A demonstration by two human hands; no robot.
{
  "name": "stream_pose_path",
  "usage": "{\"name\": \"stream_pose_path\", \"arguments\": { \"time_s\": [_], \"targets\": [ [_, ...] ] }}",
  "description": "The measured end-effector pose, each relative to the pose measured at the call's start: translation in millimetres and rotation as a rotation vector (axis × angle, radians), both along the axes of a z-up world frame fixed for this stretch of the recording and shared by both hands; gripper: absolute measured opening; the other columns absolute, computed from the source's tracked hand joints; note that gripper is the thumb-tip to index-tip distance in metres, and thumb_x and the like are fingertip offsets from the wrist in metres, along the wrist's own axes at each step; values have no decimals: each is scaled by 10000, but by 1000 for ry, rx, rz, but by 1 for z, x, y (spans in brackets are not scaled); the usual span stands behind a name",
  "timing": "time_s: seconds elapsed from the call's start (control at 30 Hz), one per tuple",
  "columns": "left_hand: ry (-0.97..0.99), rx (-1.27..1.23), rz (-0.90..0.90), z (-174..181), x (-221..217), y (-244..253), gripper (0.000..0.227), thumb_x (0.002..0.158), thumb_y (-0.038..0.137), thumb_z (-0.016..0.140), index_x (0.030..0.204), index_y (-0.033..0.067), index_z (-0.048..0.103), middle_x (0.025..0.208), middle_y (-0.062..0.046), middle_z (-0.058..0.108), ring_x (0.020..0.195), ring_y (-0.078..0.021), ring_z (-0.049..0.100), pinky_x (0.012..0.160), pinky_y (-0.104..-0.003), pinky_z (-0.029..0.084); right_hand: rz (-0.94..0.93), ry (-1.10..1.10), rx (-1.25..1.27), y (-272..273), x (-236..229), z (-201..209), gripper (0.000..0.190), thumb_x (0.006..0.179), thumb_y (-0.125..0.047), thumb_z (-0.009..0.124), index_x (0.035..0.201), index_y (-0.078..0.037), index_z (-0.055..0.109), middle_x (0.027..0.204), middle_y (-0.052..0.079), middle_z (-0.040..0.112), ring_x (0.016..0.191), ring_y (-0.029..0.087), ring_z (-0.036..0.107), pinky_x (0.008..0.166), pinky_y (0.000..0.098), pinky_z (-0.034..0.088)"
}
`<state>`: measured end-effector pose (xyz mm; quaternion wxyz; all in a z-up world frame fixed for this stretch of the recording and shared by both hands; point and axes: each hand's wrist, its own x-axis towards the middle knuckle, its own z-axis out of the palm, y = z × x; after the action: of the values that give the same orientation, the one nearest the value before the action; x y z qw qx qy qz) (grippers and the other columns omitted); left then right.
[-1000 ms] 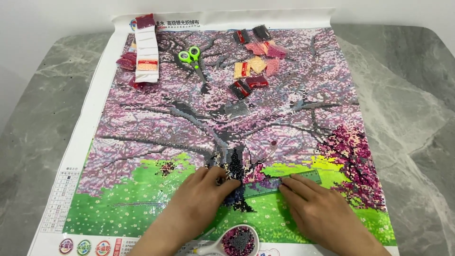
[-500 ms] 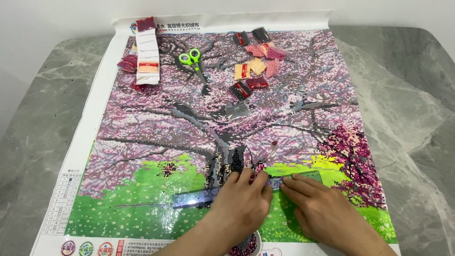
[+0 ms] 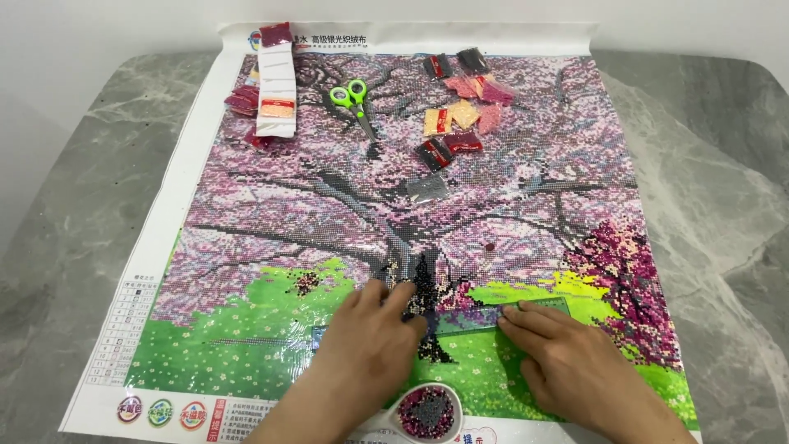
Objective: The person is performing diamond painting, using a pen tool to pick up small resin diamonds from a tray and place them onto a sticky canvas following a pattern.
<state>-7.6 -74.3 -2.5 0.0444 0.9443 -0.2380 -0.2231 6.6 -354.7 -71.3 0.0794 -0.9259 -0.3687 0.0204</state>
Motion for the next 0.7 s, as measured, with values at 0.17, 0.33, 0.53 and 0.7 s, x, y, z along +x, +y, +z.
{"name": "stream_pose_path", "arguments": {
  "time_s": [0.17,0.33,0.53,0.7],
  "targets": [
    [-129,-27,18,-15,-1,15,292,918,107,437,965,110,725,1140,-145,511,983,-376,459,780,-514,458,-3,-10,4,-1,0,1,515,755,-202,588,1267,-159,617,1313,-1,617,1213,245,551,943,426,493],
    [-3,4,67,-6,2,22,321,907,99,437,1072,137,710,1303,-153,461,1107,-385,434,872,-536,453,-17,23,-43,-1,-2,3,537,778,-226,605,1311,-165,583,1348,0,589,1270,236,506,918,450,510],
    [-112,-40,106,-16,-11,38,325,837,35,505,1082,134,694,1205,-155,498,1026,-395,467,792,-527,480,-8,-2,-69,1,2,5,527,792,-273,613,1310,-186,567,1348,-10,574,1232,225,530,858,452,548],
    [-164,-148,143,-10,-14,37,487,734,-88,564,1153,133,678,1281,-191,510,1062,-390,501,797,-554,513,-27,-146,2,-14,15,7,529,699,-208,635,1223,-154,585,1205,40,616,1083,277,612,917,441,536]
  ]
}}
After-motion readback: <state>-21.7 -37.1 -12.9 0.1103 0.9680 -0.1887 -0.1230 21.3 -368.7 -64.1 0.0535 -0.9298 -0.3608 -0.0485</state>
